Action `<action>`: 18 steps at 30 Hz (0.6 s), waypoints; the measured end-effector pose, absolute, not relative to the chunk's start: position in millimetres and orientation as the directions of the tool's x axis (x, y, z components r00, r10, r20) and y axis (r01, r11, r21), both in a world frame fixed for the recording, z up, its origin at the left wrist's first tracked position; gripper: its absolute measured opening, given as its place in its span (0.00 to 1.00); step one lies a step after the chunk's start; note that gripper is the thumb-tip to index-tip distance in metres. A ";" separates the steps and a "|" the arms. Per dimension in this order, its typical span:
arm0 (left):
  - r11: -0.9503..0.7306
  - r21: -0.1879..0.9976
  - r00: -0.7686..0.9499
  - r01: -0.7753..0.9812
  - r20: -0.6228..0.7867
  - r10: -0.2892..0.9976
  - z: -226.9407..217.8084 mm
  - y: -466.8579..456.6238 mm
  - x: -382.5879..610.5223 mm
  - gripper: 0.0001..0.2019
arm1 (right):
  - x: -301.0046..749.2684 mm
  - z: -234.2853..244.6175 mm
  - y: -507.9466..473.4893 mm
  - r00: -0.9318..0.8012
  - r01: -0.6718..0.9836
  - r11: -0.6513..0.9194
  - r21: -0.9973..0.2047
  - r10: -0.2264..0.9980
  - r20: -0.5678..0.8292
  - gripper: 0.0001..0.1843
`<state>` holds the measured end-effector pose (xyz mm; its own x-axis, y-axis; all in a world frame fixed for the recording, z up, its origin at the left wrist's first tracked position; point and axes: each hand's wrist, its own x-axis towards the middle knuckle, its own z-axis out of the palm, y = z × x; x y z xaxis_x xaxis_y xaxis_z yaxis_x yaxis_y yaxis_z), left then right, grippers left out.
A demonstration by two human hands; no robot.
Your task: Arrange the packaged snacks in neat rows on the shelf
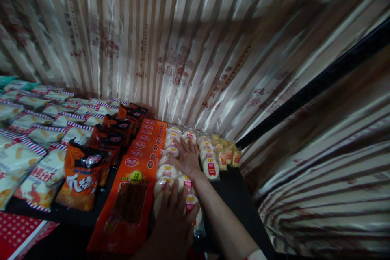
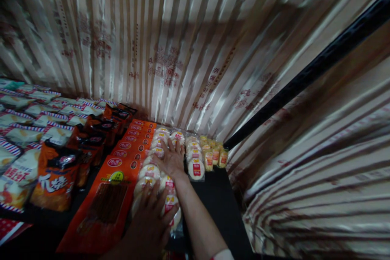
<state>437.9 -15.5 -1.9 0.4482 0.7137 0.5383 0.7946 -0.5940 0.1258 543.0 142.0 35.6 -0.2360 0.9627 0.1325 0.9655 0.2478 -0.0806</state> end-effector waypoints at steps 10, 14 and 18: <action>-0.601 0.179 0.479 0.779 0.449 0.754 5.3 -9.6 424.2 0.24 | 528.6 33.0 149.5 -0.246 0.960 0.264 -0.090 0.954 0.172 0.39; -0.597 0.248 0.499 0.763 0.360 0.788 11.7 -10.1 422.1 0.24 | 527.1 31.8 151.0 -0.232 0.965 0.249 -0.085 0.958 0.166 0.39; -0.584 0.304 0.494 0.753 0.327 0.806 9.2 -11.2 423.1 0.24 | 526.9 38.4 148.4 -0.235 0.966 0.246 -0.084 0.964 0.128 0.37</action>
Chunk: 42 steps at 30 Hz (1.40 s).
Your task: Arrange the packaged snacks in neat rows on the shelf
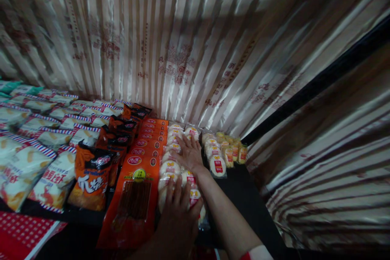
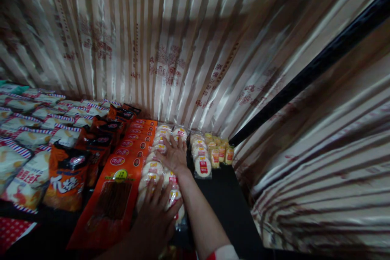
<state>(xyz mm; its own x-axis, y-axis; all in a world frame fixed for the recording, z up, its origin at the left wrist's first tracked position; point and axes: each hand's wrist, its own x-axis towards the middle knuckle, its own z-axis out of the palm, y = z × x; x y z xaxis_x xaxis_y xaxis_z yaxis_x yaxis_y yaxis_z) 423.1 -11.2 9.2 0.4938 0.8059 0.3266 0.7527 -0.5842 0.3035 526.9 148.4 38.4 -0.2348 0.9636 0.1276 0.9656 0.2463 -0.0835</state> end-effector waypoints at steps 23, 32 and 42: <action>-0.299 0.378 0.093 0.876 0.477 0.874 31.7 4.1 346.1 0.22 | 505.4 50.2 140.2 -0.303 0.944 0.326 -0.043 0.914 0.271 0.30; -0.102 0.325 -0.032 0.940 0.381 0.924 10.1 15.0 322.2 0.25 | 453.7 57.5 127.4 -0.330 0.918 0.369 -0.144 0.913 0.239 0.27; -0.128 0.310 -0.003 0.942 0.389 0.921 5.4 21.0 325.9 0.24 | 468.6 40.2 123.8 -0.345 0.892 0.413 -0.181 0.884 0.314 0.26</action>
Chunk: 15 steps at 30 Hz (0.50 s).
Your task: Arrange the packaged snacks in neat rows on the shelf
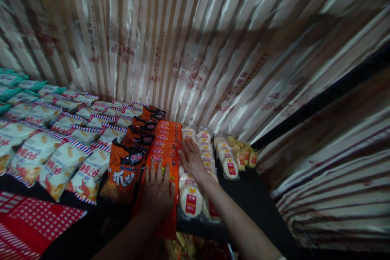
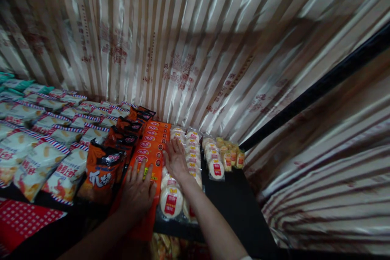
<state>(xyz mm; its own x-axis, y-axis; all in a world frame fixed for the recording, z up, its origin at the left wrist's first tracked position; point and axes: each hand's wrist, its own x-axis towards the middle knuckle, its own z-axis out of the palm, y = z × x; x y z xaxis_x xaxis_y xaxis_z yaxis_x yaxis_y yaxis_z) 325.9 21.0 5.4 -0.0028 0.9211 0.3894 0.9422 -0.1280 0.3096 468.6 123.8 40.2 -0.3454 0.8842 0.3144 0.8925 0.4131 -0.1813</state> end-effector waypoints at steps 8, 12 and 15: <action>-0.137 0.302 0.024 0.943 0.349 0.937 13.0 18.5 325.2 0.25 | 461.3 44.1 118.7 -0.392 0.884 0.435 -0.172 0.890 0.234 0.24; -0.139 0.307 0.018 0.942 0.365 0.931 10.5 18.3 325.4 0.25 | 460.4 47.0 115.0 -0.378 0.902 0.405 -0.149 0.908 0.179 0.24; -0.149 0.302 0.023 0.942 0.384 0.923 8.0 18.6 326.0 0.25 | 459.4 49.7 112.6 -0.364 0.914 0.385 -0.127 0.917 0.163 0.25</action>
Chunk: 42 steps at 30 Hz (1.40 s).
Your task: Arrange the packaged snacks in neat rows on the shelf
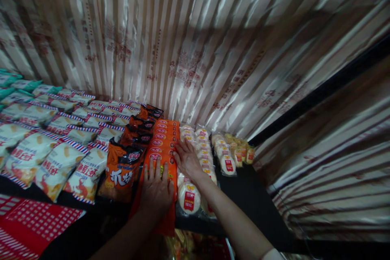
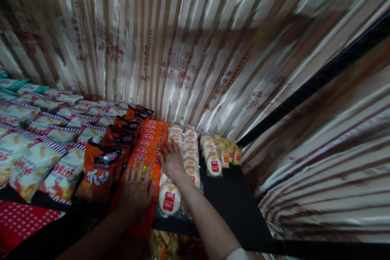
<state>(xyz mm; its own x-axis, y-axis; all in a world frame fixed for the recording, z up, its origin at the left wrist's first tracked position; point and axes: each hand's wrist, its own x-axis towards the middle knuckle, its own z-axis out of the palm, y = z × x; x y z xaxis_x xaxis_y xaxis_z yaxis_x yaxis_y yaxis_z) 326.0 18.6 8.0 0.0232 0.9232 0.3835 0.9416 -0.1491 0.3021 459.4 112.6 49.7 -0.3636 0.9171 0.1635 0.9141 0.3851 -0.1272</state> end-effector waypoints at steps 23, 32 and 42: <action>-0.195 0.274 0.063 0.942 0.424 0.903 0.9 20.5 325.0 0.24 | 461.8 51.6 110.6 -0.325 0.936 0.340 -0.086 0.933 0.153 0.25; -0.166 0.314 0.014 0.935 0.434 0.901 1.2 22.5 326.7 0.24 | 466.0 46.0 148.4 -0.389 0.893 0.426 -0.145 0.892 0.229 0.21; -0.172 0.272 -0.001 0.947 0.535 0.845 0.9 24.9 325.8 0.22 | 442.7 43.9 177.0 -0.457 0.866 0.482 -0.130 0.871 0.181 0.24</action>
<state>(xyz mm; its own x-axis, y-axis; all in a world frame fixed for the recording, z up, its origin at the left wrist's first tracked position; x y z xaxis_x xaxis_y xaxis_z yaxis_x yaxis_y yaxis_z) 325.8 24.9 0.9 -0.0007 0.8447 0.5352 0.9468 -0.1718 0.2723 442.7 177.0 43.9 -0.4573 0.8707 0.1811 0.8665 0.4821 -0.1297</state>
